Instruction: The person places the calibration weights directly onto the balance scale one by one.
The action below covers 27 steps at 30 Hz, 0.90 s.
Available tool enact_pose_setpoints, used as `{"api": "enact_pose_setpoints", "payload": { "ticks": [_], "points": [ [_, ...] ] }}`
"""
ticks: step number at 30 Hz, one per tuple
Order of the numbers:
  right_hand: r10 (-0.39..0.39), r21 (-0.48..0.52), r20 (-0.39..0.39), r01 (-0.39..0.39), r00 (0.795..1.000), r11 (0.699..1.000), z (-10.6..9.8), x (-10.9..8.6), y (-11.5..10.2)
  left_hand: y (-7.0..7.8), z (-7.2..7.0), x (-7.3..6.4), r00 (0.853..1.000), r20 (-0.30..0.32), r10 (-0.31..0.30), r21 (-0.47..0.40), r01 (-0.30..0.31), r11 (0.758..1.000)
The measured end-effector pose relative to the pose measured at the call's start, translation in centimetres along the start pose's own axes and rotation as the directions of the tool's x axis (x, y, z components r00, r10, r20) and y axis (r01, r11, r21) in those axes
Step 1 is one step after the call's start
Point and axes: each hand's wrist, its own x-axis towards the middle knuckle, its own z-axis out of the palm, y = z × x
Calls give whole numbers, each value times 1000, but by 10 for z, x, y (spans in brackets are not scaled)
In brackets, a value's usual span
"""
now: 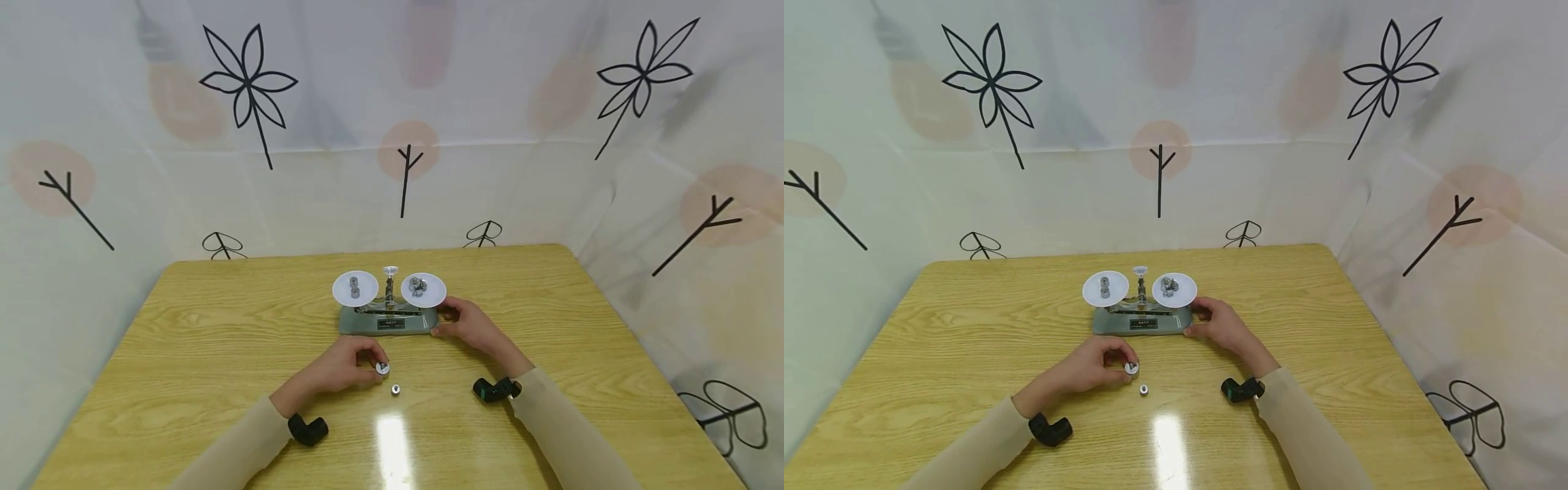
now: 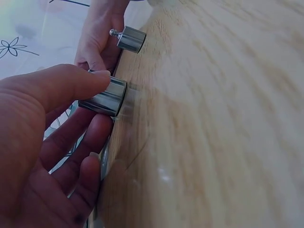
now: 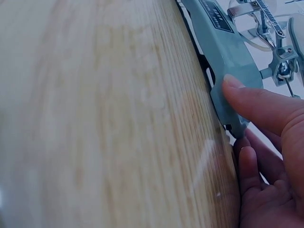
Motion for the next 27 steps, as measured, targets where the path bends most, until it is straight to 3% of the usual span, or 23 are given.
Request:
{"api": "enact_pose_setpoints", "payload": {
  "ticks": [11,27],
  "points": [
    [-2,-13,-8,2,1000,1000,2,1,0,2,-1,-2,1000,-3,-26,19,26,999],
    [7,12,-1,-7,1000,1000,2,-1,-1,4,-2,-6,998,-53,-39,-1,39,999]
  ]
}}
